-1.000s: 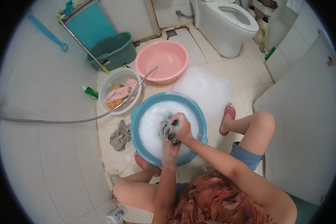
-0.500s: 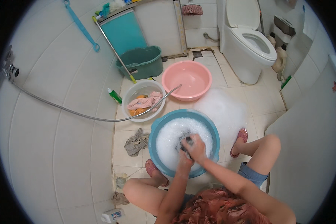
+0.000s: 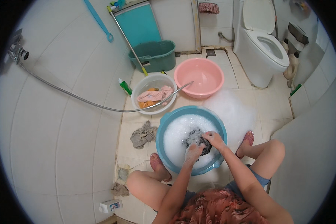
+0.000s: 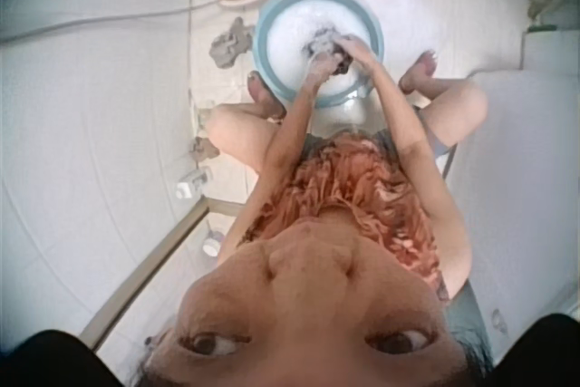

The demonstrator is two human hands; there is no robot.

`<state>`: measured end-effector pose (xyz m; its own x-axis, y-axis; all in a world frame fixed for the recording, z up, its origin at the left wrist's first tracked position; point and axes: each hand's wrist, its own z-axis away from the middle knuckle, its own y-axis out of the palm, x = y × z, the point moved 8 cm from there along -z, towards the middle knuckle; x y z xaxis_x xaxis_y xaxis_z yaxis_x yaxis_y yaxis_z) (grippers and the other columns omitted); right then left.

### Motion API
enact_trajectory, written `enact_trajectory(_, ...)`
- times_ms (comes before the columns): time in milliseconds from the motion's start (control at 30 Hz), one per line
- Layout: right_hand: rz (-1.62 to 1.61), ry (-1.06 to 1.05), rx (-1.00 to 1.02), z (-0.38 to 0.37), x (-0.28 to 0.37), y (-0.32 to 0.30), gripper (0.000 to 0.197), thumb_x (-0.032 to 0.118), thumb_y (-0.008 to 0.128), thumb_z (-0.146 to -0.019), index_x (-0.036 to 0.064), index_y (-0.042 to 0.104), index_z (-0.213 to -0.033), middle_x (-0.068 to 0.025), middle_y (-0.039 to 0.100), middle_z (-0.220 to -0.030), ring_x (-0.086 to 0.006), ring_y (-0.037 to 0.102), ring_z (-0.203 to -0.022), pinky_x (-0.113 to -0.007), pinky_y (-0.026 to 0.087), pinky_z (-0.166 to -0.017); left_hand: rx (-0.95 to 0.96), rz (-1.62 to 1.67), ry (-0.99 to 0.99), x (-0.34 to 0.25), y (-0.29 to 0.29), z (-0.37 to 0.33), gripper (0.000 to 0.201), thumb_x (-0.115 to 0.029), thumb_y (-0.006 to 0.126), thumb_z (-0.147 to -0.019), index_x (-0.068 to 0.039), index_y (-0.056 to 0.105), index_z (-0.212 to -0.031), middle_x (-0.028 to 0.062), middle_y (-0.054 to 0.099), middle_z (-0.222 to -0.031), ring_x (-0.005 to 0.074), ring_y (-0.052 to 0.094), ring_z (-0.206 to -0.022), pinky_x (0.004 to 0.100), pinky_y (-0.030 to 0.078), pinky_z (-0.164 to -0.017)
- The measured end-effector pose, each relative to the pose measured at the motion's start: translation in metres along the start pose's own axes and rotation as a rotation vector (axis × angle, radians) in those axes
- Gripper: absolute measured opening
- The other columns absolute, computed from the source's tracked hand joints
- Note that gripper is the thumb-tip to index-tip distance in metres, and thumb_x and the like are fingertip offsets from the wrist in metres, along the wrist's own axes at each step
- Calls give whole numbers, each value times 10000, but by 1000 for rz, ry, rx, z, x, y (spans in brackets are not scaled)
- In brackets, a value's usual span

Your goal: The person washes a piece of clothing by hand, repeatedly scrubbing and lathering it in a basin filled with soapy water.

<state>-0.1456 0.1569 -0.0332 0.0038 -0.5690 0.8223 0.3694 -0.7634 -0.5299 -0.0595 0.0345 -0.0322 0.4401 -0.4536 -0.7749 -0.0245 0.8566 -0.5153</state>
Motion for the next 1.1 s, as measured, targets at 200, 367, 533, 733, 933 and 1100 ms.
enact_trajectory(200,-137,14,340,3,-36,47,356,239,615,-721,-9,617,-977,-177,641,-932,-262,593,-885,-341,453,-811,283,17,163,-14,42,18,397,-276,566,-760,10,580,-1034,241,594,-979,341,576,-900,396,444,-797)
enact_trajectory(367,41,-90,2,19,18,47,300,122,581,-760,-26,531,-1016,-245,567,-1045,-405,547,-962,-406,456,-842,607,1708,69,67,46,-4,339,-354,465,-907,-45,574,-996,62,594,-938,196,544,-868,350,437,-752)
enact_trajectory(533,32,-400,-54,79,64,42,255,204,565,-805,38,561,-999,-157,560,-1024,-341,561,-940,-380,467,-814,368,1745,-401,49,44,-5,417,-341,401,-929,-34,460,-1205,144,519,-1169,263,501,-1056,407,401,-929)
enact_trajectory(733,485,-487,221,91,82,67,184,199,544,-789,71,581,-916,-128,553,-897,-251,604,-881,-356,525,-621,182,654,310,42,17,25,447,-271,411,-926,-24,371,-1296,160,431,-1290,273,446,-1148,393,355,-997)
enact_trajectory(933,273,-239,-154,50,51,23,169,239,520,-815,91,599,-832,-124,613,-819,-265,635,-750,-382,518,-638,224,1386,-191,46,40,27,396,-166,375,-940,-54,338,-1318,73,403,-1298,197,381,-1194,341,339,-1012)
enact_trajectory(1100,214,-639,13,118,116,71,136,184,527,-776,120,593,-877,-105,603,-837,-257,622,-765,-369,512,-647,215,781,165,78,19,10,432,-336,413,-937,-72,398,-1279,75,467,-1263,211,469,-1127,355,408,-946)
